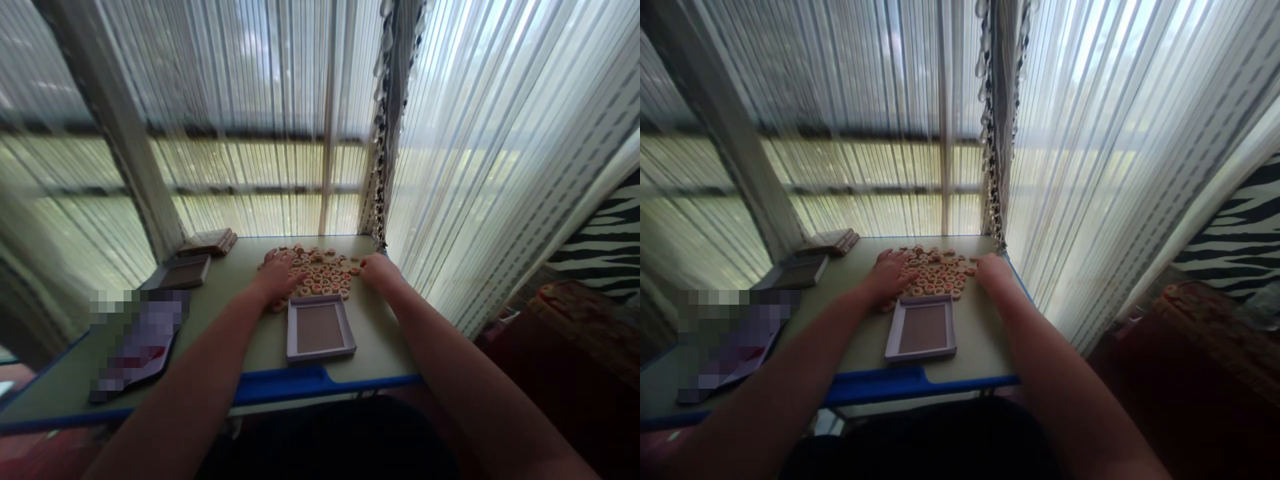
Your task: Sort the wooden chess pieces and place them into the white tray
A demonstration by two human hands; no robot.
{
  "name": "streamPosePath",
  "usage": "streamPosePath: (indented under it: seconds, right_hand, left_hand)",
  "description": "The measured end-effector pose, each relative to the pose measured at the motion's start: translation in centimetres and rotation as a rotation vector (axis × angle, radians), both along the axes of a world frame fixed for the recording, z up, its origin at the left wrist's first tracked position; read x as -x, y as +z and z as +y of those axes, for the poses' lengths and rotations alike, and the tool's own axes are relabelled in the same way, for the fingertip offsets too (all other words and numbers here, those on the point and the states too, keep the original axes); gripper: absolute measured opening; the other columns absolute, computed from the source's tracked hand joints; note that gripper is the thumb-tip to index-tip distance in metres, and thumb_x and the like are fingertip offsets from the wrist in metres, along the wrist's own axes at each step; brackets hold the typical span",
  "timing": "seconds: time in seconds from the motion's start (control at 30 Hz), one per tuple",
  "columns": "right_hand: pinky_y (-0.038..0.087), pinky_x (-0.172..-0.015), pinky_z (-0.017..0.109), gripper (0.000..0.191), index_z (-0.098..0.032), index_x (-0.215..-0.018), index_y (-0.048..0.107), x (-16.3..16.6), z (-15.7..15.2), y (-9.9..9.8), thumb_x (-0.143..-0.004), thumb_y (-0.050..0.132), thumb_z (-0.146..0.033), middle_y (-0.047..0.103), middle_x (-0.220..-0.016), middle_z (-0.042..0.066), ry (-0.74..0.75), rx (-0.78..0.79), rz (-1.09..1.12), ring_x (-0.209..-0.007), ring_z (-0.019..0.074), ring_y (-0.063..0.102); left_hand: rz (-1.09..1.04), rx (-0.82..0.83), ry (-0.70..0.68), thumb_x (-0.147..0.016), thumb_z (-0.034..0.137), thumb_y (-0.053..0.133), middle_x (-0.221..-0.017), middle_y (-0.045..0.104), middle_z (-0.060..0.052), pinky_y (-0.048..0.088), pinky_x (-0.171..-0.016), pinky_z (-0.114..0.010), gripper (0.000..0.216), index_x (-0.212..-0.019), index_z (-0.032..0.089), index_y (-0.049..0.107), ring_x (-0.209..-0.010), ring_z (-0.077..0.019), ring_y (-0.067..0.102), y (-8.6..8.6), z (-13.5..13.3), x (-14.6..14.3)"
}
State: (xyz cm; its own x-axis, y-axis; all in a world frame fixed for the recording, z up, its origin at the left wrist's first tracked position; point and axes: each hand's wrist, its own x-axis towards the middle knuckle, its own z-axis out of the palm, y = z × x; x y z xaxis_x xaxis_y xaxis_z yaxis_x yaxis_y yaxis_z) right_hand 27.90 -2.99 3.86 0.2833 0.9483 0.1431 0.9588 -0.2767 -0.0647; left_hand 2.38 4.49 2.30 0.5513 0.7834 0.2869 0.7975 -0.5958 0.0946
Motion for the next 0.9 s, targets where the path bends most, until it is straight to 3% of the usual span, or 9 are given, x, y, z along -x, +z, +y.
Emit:
streamPosePath:
  seconds: [0.1,0.2,0.3,0.43,0.6,0.7,0.8,0.9]
  right_hand:
    - [0.04,-0.09,0.043,0.046,-0.01,-0.124,0.052,-1.4,0.6,-1.2,-0.084,0.035,-0.027,0.05,-0.125,0.021,-0.108,-0.109,-0.008,-0.114,0.0317,0.047]
    - [0.03,-0.099,0.046,0.056,0.001,-0.131,0.04,-2.4,1.4,-2.7,-0.087,0.033,-0.033,0.041,-0.131,0.028,-0.099,-0.02,0.036,-0.124,0.0339,0.037]
    - [0.023,-0.104,0.045,0.06,0.001,-0.135,0.033,-2.5,2.2,-3.8,-0.088,0.03,-0.036,0.035,-0.138,0.024,-0.014,0.005,0.048,-0.13,0.0313,0.028]
    - [0.021,-0.108,0.034,0.056,-0.003,-0.137,0.03,-1.9,3.1,-4.0,-0.087,0.031,-0.027,0.033,-0.141,0.015,0.176,-0.019,0.11,-0.132,0.0228,0.027]
    - [0.029,-0.105,0.034,0.052,-0.006,-0.134,0.038,-1.6,3.7,-3.4,-0.084,0.035,-0.021,0.042,-0.136,0.014,0.21,-0.174,0.174,-0.126,0.0217,0.037]
    - [0.031,-0.103,0.031,0.044,-0.01,-0.125,0.051,-1.5,3.6,-3.0,-0.086,0.035,-0.023,0.051,-0.129,0.012,0.263,-0.186,0.156,-0.122,0.0193,0.043]
    - [0.037,-0.095,0.026,0.035,-0.016,-0.107,0.065,-1.3,3.5,-2.9,-0.083,0.041,-0.025,0.064,-0.112,0.008,0.278,-0.208,0.138,-0.106,0.0175,0.055]
    - [0.043,-0.084,0.025,0.031,-0.018,-0.099,0.069,-1.2,3.4,-2.7,-0.079,0.047,-0.029,0.069,-0.098,0.006,0.226,-0.231,0.166,-0.094,0.0177,0.06]
  left_hand:
    - [-0.016,-0.013,0.008,-0.079,0.057,0.036,-0.136,0.042,-0.011,0.015,-0.108,-0.041,0.067,-0.13,0.014,0.042,-0.13,-0.0264,0.026,0.1,0.1,0.1]
    - [-0.021,-0.023,0.002,-0.079,0.058,0.035,-0.136,0.042,-0.011,0.015,-0.108,-0.041,0.065,-0.129,0.015,0.044,-0.13,-0.0265,0.026,0.1,0.1,0.2]
    - [-0.033,-0.027,0.0,-0.08,0.058,0.034,-0.136,0.042,-0.01,0.016,-0.108,-0.041,0.064,-0.127,0.017,0.046,-0.13,-0.0272,0.026,0.2,0.0,0.2]
    - [-0.047,-0.026,0.012,-0.079,0.058,0.036,-0.136,0.043,-0.009,0.016,-0.108,-0.041,0.064,-0.127,0.018,0.046,-0.13,-0.0277,0.026,0.3,-0.1,0.3]
    - [-0.008,-0.028,0.033,-0.079,0.039,0.039,-0.135,0.042,-0.01,0.016,-0.108,-0.041,0.053,-0.127,0.017,0.046,-0.13,-0.0269,0.027,0.3,0.0,0.3]
    - [0.029,-0.063,0.024,-0.075,0.028,0.041,-0.134,0.044,-0.011,0.016,-0.109,-0.039,0.054,-0.127,0.014,0.047,-0.128,-0.0263,0.029,0.4,0.0,0.3]
    - [0.029,-0.079,0.029,-0.075,0.028,0.041,-0.132,0.045,-0.012,0.018,-0.108,-0.04,0.055,-0.127,0.013,0.047,-0.127,-0.0265,0.032,0.4,-0.1,0.4]
    - [0.007,-0.094,0.026,-0.075,0.03,0.043,-0.13,0.047,-0.011,0.02,-0.107,-0.041,0.053,-0.126,0.016,0.049,-0.127,-0.0276,0.031,0.2,-0.2,0.5]
